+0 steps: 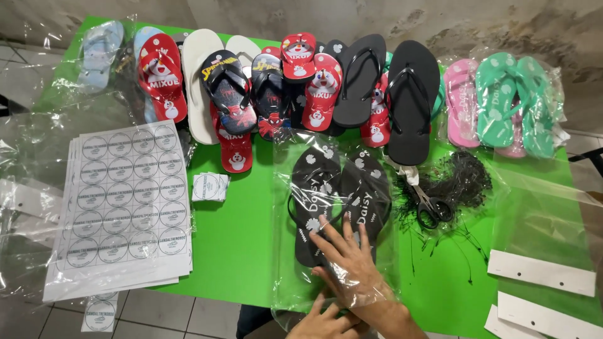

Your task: The person ties a black string around the straps of a pair of black flip-flops, places them into a clear plastic bag, and adds a round sticker to the package. The person then sets the packaged flip-flops aside and picks up a pair of red flip-flops.

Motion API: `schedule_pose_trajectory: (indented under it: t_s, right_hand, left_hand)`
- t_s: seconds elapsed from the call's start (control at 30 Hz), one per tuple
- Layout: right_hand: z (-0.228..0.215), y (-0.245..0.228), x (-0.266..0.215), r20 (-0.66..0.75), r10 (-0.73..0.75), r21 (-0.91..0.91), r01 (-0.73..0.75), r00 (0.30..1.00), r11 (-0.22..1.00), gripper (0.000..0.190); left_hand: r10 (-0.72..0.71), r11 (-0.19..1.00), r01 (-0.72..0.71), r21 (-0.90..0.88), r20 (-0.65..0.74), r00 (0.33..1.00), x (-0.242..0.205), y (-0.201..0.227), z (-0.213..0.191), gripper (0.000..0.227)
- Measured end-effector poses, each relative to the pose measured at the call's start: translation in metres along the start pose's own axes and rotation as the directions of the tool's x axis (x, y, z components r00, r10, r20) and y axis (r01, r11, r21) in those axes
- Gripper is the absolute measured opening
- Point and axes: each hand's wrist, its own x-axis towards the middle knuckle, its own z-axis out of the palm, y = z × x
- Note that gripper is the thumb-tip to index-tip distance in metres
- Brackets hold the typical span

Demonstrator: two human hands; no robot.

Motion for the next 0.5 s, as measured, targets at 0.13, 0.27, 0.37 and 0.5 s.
schedule_pose_trajectory:
  t_s: [0.13,0.27,0.37,0.5]
  right_hand:
    - [-0.011,0.008,-0.001,-0.054,-0.1,0.183,0.108,0.993,0.977,0.06]
    - [-0.042,0.003,-0.003,-0.062,-0.017,0.253,0.032,0.998,0.967,0.09]
    - [-0.042,0.009,-0.008,0.029,0.03,0.146,-0.034,0.999,0.989,0.105]
    - [-0.048,0.0,-0.004,0.188,0.103,0.104,-0.124,0.977,0.987,0.124]
  left_hand:
    - [0.056,0.998,-0.049,0.033,-0.273,0.96,-0.002,-0.007,0.012,0.051]
    - [-0.045,0.995,0.023,-0.094,-0.242,0.969,-0.006,0.004,-0.002,0.043]
    - [0.037,0.999,-0.045,-0.007,-0.458,0.888,-0.007,0.008,-0.003,0.033]
    - [0.097,0.995,-0.099,0.019,-0.448,0.889,-0.009,-0.008,0.018,0.029]
